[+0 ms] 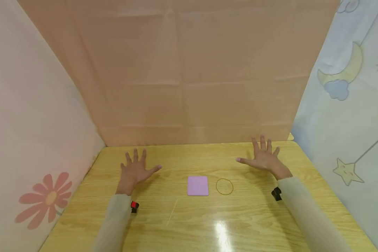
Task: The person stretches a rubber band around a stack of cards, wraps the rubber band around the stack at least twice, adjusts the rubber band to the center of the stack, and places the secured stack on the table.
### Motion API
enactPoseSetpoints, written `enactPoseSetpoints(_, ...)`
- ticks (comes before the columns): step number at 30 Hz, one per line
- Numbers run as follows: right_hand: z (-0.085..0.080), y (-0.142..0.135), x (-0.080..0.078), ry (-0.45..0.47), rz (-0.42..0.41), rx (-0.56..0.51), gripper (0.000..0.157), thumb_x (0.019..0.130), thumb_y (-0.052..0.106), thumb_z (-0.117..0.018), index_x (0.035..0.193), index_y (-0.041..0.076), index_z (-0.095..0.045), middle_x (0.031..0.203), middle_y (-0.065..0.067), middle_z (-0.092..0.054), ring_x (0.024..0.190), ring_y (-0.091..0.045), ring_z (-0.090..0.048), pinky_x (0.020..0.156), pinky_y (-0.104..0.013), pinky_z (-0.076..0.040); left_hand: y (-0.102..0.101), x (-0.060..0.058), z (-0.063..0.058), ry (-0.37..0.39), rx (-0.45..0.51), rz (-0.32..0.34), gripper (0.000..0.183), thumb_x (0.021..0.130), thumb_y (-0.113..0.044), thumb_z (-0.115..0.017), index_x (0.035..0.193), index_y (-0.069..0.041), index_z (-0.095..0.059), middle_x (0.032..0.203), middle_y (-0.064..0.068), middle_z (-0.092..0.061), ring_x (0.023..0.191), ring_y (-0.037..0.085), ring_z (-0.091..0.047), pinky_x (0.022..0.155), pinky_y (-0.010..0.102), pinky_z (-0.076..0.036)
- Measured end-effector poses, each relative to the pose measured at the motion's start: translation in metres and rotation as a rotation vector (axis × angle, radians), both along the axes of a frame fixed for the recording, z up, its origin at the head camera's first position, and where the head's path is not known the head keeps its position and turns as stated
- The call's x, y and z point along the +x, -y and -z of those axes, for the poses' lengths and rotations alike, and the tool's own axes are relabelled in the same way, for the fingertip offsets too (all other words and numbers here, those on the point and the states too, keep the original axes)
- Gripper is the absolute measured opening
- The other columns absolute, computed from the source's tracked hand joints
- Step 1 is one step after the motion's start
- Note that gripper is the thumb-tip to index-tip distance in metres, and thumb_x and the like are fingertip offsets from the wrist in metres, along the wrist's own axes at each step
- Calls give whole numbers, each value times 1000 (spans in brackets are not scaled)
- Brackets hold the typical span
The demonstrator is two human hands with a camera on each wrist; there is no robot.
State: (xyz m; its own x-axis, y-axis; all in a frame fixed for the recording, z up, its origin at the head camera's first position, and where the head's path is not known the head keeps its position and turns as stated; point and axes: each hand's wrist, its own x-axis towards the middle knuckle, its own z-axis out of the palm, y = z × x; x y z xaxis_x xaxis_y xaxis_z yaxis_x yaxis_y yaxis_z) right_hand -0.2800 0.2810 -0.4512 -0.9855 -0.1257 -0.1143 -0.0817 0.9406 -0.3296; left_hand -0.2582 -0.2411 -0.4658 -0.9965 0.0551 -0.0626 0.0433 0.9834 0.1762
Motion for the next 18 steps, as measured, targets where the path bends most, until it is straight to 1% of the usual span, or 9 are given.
enactPoseSetpoints(3, 0, 2, 1, -9, -5, -21, 130, 88, 86, -55, 167, 10, 15, 169, -33, 25, 152, -66, 20, 109, -92, 10, -6, 2, -2, 14, 35, 3, 123, 86, -96, -36, 170, -13, -3, 174, 30, -4, 156, 65, -4, 114, 88, -22)
enactPoseSetpoints(6, -1, 4, 5, -20, -15, -61, 130, 89, 82, -58, 167, 8, 14, 169, -35, 24, 152, -68, 17, 114, -89, 4, -13, 3, -3, 24, 105, 21, 124, 87, -95, -39, 170, -10, -2, 174, 31, -7, 155, 66, -9, 116, 86, -22)
enactPoseSetpoints(10, -1, 8, 9, -15, -26, -90, 130, 89, 79, -61, 167, 5, 12, 169, -36, 22, 152, -70, 11, 119, -85, -5, -20, 5, -2, 31, 175, 52, 124, 88, -94, -39, 170, -8, -1, 173, 30, -12, 155, 63, -15, 116, 83, -28)
enactPoseSetpoints(13, 1, 12, 10, -14, -30, -91, 130, 89, 80, -62, 168, 5, 9, 170, -36, 18, 153, -68, 6, 117, -87, -11, -25, 8, -2, 25, 209, 72, 123, 88, -94, -37, 170, -9, 0, 174, 28, -14, 156, 58, -20, 115, 80, -34)
enactPoseSetpoints(15, 2, 15, 11, -15, -35, -98, 130, 89, 80, -62, 168, 5, 8, 170, -36, 14, 153, -68, 3, 116, -87, -13, -28, 11, -3, 22, 252, 79, 123, 88, -93, -39, 170, -10, -2, 174, 26, -17, 157, 54, -24, 116, 78, -36)
enactPoseSetpoints(18, 1, 20, 14, -14, -49, -126, 128, 89, 77, -65, 168, 5, 6, 170, -37, 10, 152, -69, 0, 114, -88, -14, -35, 14, -5, 20, 306, 94, 121, 89, -92, -42, 170, -9, -6, 173, 25, -23, 155, 51, -33, 119, 72, -38)
